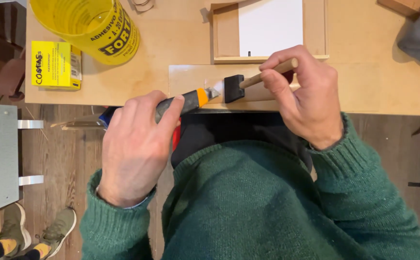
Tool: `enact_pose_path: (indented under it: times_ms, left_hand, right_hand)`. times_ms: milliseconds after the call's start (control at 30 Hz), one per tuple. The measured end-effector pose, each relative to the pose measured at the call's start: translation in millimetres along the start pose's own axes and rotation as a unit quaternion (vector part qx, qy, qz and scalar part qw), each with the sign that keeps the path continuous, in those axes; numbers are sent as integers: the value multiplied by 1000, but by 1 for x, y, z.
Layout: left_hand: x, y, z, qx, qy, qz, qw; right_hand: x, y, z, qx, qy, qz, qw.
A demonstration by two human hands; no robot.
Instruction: Assembling and gluing components of a wooden picture frame.
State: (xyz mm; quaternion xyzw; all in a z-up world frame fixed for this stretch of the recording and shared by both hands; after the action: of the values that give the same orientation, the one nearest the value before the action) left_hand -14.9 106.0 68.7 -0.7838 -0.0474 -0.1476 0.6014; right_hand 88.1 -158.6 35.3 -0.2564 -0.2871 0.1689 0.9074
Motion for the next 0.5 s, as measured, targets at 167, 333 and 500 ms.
enact_pose_path:
  times_ms: [167, 333, 500]
  left_hand:
    - [5, 4, 0, 47, 36, 27, 998]
    - [9, 4, -1, 43, 38, 35, 998]
    - [8, 7, 3, 44, 29, 41, 998]
  right_hand:
    - [-9, -9, -21, -76, -83, 35, 993]
    - [-25, -58, -12, -192, -39, 37, 980]
    - [-49, -111, -35, -318, 76, 92, 941]
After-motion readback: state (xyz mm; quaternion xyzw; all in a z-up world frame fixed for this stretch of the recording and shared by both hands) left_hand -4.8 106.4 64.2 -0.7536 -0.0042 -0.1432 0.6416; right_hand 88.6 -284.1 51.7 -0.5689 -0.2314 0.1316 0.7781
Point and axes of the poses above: each hand's wrist, its own x-axis towards the middle knuckle, its own y-axis out of the palm, z = x × y, the point moved 1 cm from there along x, towards the middle knuckle, and after that the axes turned 8 degrees about -y, right-handed, at the moved point
